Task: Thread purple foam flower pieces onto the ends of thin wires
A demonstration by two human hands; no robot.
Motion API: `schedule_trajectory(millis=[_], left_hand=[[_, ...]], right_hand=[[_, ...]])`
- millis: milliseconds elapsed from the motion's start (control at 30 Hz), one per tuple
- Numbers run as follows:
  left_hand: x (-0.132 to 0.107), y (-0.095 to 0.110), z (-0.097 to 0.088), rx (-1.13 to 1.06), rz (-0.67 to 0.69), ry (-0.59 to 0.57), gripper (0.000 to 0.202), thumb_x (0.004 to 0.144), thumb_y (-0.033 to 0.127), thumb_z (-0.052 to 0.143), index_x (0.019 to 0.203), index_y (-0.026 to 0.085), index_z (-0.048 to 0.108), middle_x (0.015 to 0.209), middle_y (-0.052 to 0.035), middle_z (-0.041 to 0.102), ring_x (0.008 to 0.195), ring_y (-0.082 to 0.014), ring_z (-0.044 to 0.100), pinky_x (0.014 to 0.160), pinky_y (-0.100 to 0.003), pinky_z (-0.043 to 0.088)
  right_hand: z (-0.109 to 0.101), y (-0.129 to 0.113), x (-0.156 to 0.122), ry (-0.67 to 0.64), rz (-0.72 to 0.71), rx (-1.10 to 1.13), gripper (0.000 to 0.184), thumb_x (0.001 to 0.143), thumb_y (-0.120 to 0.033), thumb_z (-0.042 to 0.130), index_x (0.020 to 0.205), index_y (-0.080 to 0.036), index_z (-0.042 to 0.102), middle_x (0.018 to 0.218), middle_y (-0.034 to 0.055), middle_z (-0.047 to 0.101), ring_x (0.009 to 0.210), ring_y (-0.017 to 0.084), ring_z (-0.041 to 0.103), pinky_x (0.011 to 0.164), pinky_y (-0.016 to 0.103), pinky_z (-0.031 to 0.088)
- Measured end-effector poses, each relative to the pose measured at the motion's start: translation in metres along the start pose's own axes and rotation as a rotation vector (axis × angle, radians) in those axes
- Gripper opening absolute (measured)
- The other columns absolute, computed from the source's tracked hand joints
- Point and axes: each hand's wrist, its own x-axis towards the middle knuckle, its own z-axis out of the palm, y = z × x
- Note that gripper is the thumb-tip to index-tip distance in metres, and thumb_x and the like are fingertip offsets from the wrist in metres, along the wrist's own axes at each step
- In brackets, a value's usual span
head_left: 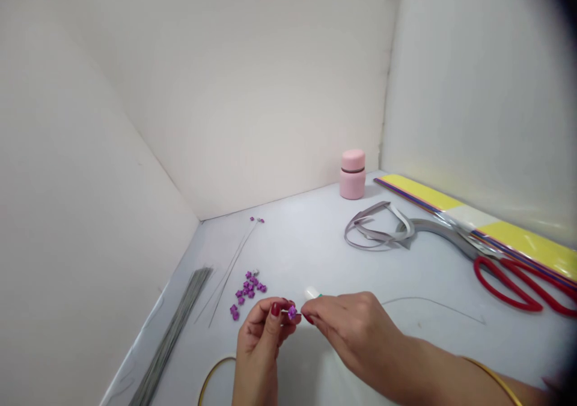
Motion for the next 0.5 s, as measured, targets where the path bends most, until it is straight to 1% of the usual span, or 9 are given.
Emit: schedule_trajectory(millis=[100,200,267,367,433,500], left_hand=[[0.001,-0.003,-0.001,0.005,-0.004,0.010,0.017,0.070,0.035,0.067,0.072,0.018,0.068,0.067,0.0001,0.069,0.063,-0.0116,0.063,0.063,-0.020,0.049],[0.004,-0.009,-0.004,0.063,-0.009,0.012,0.019,0.068,0.036,0.069,0.072,0.017,0.068,0.064,-0.0006,0.069,0.062,-0.0114,0.063,0.062,-0.019,0.048],[0.006,-0.013,-0.005,0.103,-0.014,0.002,0.022,0.065,0.038,0.070,0.071,0.017,0.069,0.066,-0.0017,0.070,0.062,-0.0117,0.063,0.060,-0.019,0.047],[0.007,-0.015,-0.004,0.133,-0.022,-0.032,0.025,0.061,0.042,0.072,0.069,0.018,0.069,0.069,-0.0030,0.071,0.063,-0.0136,0.063,0.059,-0.021,0.046],[0.005,-0.015,0.001,0.149,-0.009,-0.087,0.026,0.059,0.043,0.073,0.069,0.019,0.070,0.069,-0.0033,0.071,0.065,-0.0144,0.062,0.060,-0.021,0.045],[0.000,-0.015,0.009,0.166,0.030,-0.153,0.026,0.059,0.043,0.073,0.070,0.020,0.071,0.070,-0.0040,0.071,0.069,-0.0156,0.062,0.063,-0.022,0.045]], right_hand=[[-0.004,-0.001,0.000,0.036,-0.005,0.037,0.024,0.090,-0.015,0.036,0.090,-0.017,0.060,0.072,0.0021,0.066,0.059,0.012,0.059,0.055,0.022,0.039],[-0.015,-0.006,0.004,0.071,0.014,0.113,0.022,0.089,-0.015,0.038,0.088,-0.016,0.060,0.072,0.0017,0.066,0.059,0.011,0.059,0.056,0.021,0.039],[-0.028,-0.012,0.010,0.096,0.067,0.203,0.020,0.088,-0.015,0.040,0.087,-0.016,0.061,0.069,0.0005,0.065,0.058,0.010,0.057,0.056,0.019,0.040],[-0.053,-0.024,0.023,0.144,0.183,0.363,0.018,0.086,-0.018,0.044,0.084,-0.016,0.062,0.064,-0.0012,0.060,0.054,0.008,0.052,0.054,0.018,0.039],[-0.070,-0.032,0.035,0.188,0.258,0.501,0.015,0.085,-0.023,0.048,0.082,-0.017,0.062,0.063,-0.0016,0.058,0.055,0.009,0.049,0.052,0.018,0.038],[-0.084,-0.038,0.047,0.246,0.318,0.707,0.013,0.083,-0.027,0.054,0.082,-0.018,0.063,0.066,-0.0017,0.057,0.057,0.008,0.045,0.051,0.018,0.036]])
